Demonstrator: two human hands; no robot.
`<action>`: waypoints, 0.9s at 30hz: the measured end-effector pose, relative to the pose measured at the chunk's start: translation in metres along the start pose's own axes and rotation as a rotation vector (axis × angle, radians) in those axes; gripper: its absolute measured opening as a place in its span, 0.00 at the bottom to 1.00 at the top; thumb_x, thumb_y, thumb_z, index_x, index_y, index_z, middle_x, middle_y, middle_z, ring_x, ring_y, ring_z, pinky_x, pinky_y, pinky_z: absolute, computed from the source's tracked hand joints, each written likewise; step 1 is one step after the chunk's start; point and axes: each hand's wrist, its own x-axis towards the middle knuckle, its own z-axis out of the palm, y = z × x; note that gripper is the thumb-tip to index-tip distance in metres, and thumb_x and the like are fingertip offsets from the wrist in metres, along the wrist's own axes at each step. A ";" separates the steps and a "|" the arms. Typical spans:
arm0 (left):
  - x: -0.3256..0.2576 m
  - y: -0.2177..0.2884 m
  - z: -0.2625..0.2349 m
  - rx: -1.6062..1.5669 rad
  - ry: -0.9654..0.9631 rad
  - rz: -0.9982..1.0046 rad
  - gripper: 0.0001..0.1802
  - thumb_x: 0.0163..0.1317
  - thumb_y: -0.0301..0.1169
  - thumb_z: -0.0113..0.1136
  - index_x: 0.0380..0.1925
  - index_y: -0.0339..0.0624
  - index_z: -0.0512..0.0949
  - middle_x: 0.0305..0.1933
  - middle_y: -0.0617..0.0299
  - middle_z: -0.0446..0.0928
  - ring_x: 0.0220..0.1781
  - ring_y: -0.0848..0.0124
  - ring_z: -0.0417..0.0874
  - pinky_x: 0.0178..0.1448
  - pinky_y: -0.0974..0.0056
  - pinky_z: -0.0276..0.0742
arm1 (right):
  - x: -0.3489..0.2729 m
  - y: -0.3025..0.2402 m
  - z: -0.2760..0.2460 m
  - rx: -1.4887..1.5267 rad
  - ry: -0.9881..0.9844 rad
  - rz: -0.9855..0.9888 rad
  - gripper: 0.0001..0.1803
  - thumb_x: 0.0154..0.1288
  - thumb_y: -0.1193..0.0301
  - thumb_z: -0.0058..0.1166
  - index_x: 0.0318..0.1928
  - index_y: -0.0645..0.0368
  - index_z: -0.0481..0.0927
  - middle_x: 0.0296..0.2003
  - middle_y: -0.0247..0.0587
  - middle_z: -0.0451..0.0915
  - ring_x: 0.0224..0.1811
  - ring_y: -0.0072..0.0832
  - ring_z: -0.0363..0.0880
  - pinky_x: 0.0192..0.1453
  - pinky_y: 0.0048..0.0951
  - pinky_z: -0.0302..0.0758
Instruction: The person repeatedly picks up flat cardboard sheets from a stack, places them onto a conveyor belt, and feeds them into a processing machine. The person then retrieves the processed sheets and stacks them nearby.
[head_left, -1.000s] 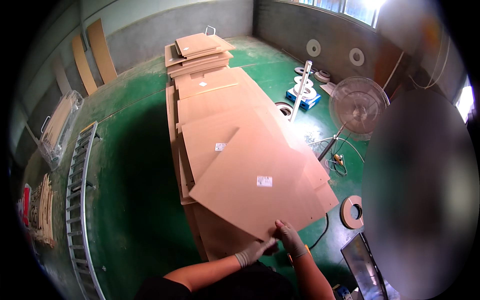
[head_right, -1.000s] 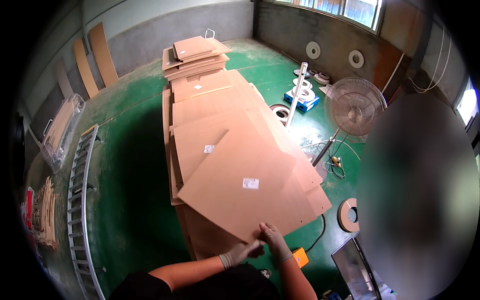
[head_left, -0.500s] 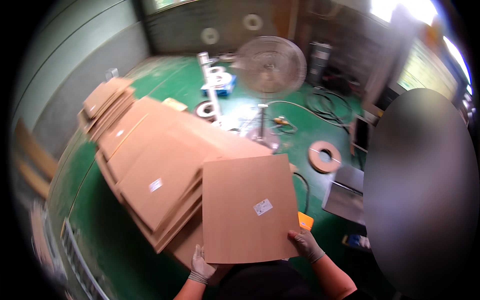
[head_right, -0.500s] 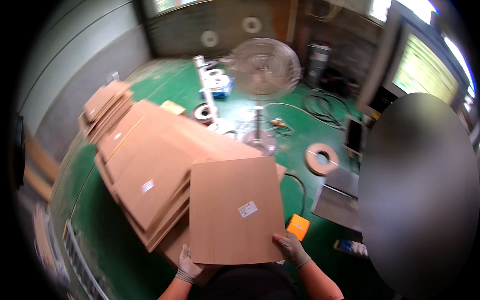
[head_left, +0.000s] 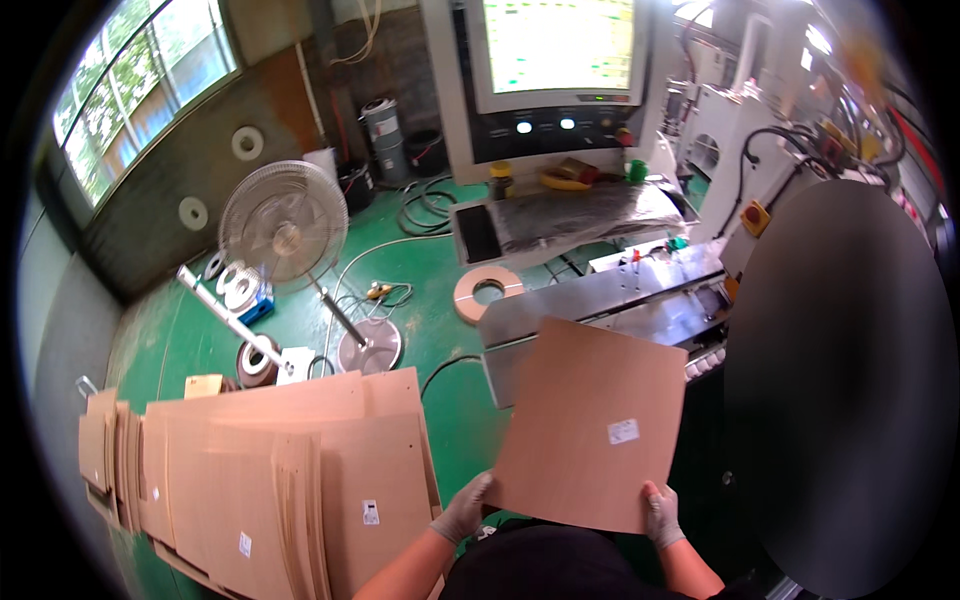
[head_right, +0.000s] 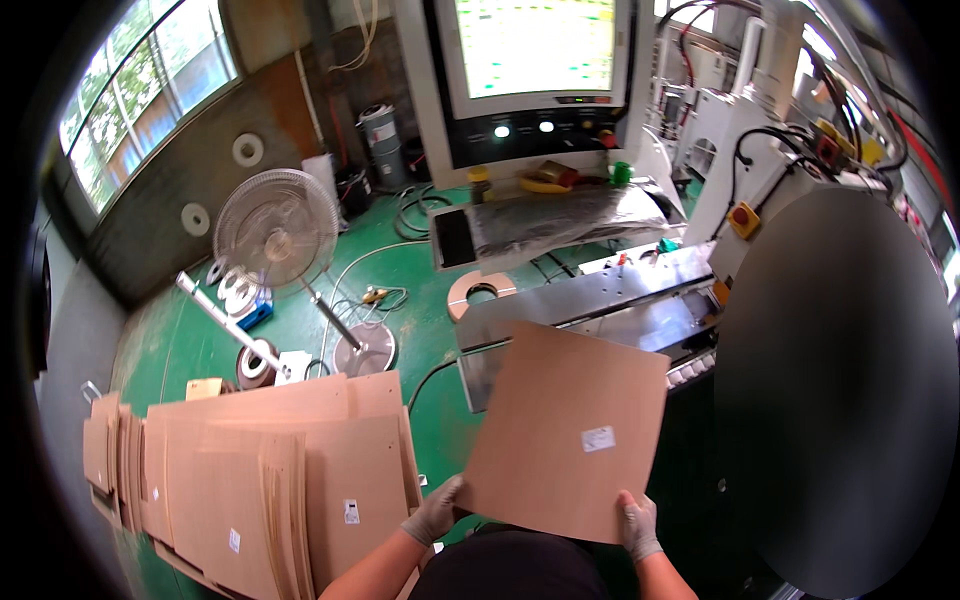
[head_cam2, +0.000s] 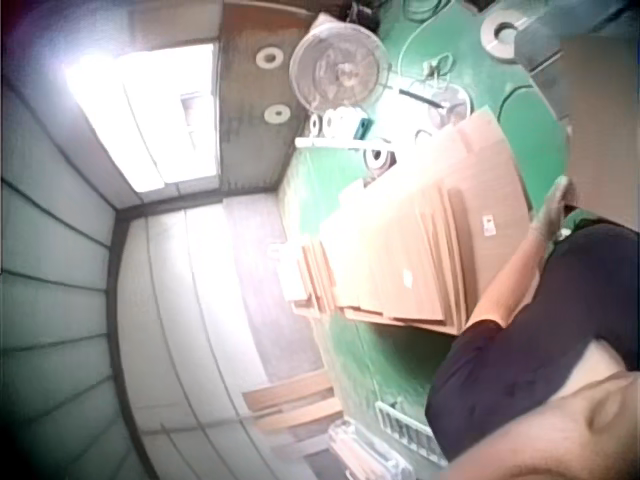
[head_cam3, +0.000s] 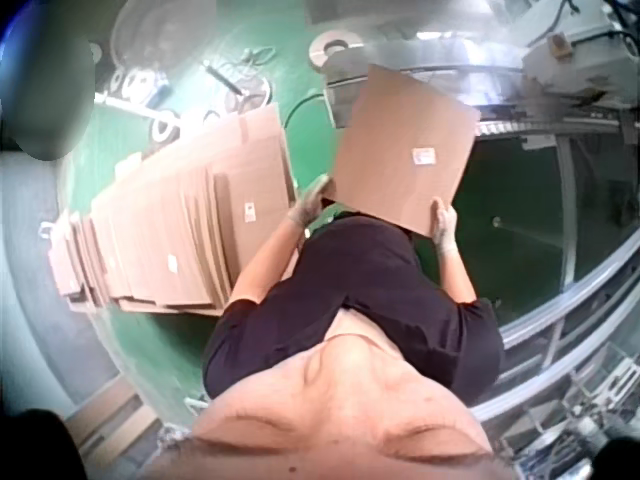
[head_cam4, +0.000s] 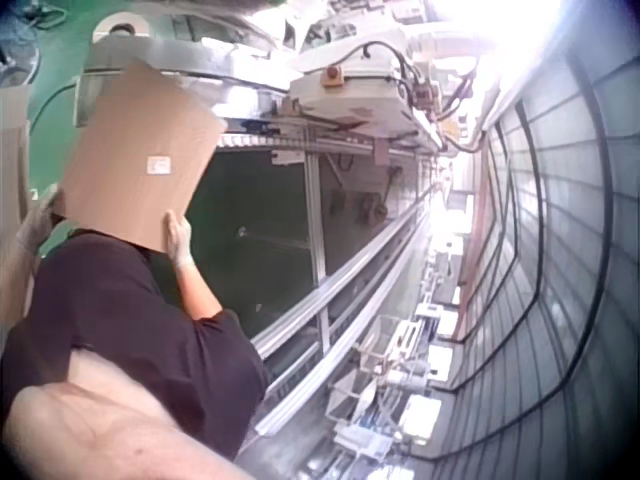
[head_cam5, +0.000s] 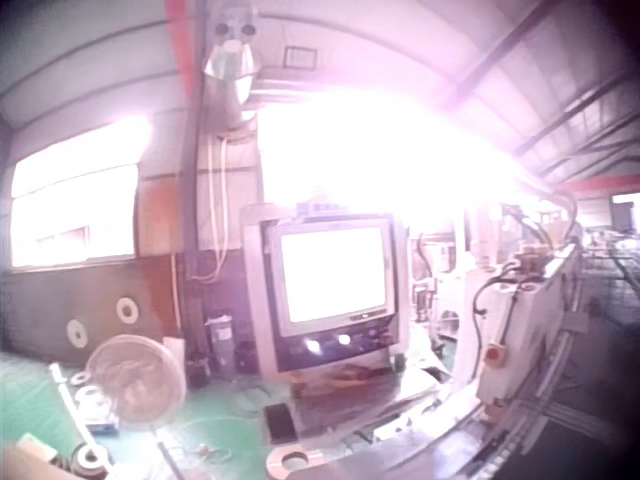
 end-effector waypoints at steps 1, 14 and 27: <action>0.012 0.012 0.020 0.145 -0.066 0.011 0.34 0.83 0.48 0.42 0.79 0.40 0.59 0.76 0.58 0.68 0.76 0.63 0.71 0.78 0.54 0.68 | -0.011 0.006 -0.015 0.007 0.068 -0.022 0.26 0.74 0.57 0.62 0.58 0.68 0.81 0.49 0.40 0.85 0.48 0.28 0.84 0.54 0.32 0.81; 0.083 -0.001 -0.010 -0.021 0.248 -0.203 0.27 0.81 0.48 0.48 0.69 0.41 0.68 0.71 0.52 0.72 0.64 0.55 0.77 0.68 0.50 0.74 | 0.041 0.012 -0.010 0.354 0.059 0.156 0.29 0.80 0.55 0.54 0.67 0.67 0.74 0.59 0.43 0.82 0.61 0.34 0.82 0.65 0.41 0.80; 0.030 -0.100 -0.150 0.681 0.482 -0.473 0.28 0.78 0.48 0.51 0.68 0.42 0.73 0.61 0.50 0.81 0.59 0.50 0.82 0.64 0.51 0.78 | 0.123 -0.035 -0.015 0.242 0.253 0.112 0.26 0.74 0.58 0.63 0.55 0.73 0.83 0.52 0.42 0.85 0.50 0.28 0.84 0.60 0.33 0.81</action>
